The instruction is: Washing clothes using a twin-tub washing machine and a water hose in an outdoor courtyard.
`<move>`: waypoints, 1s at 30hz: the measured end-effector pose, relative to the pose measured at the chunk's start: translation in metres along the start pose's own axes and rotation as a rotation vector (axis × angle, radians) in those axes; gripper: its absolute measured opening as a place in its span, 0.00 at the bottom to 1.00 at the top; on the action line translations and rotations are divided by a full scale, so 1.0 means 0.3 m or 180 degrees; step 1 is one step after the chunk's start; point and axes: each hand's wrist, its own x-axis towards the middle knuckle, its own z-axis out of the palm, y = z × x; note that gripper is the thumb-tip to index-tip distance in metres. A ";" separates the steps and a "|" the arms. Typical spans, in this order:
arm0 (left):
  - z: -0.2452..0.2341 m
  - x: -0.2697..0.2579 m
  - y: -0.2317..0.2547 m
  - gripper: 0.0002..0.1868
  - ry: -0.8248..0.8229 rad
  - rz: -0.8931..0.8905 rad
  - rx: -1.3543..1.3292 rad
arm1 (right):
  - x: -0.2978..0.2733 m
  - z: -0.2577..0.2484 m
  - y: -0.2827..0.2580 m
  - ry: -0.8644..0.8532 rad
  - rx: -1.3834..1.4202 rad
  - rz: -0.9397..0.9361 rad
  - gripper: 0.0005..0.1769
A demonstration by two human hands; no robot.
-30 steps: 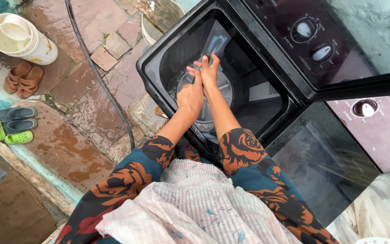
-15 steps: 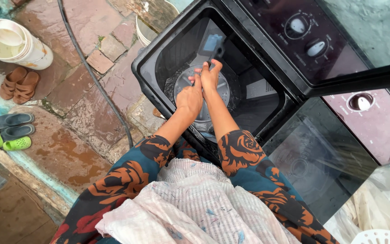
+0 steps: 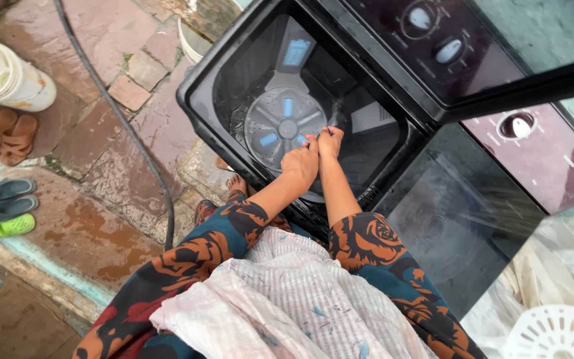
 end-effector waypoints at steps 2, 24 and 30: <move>-0.010 -0.017 0.036 0.35 -0.0308 0.0090 0.0222 | -0.029 -0.045 -0.013 0.0048 -0.0009 0.0323 0.14; 0.034 -0.012 0.103 0.42 -0.0781 0.0390 0.0383 | 0.021 -0.176 0.048 0.0474 -0.0235 0.0403 0.10; 0.030 0.001 0.095 0.40 -0.0747 0.0259 0.0207 | 0.037 -0.156 0.039 0.0327 -0.0230 0.0394 0.11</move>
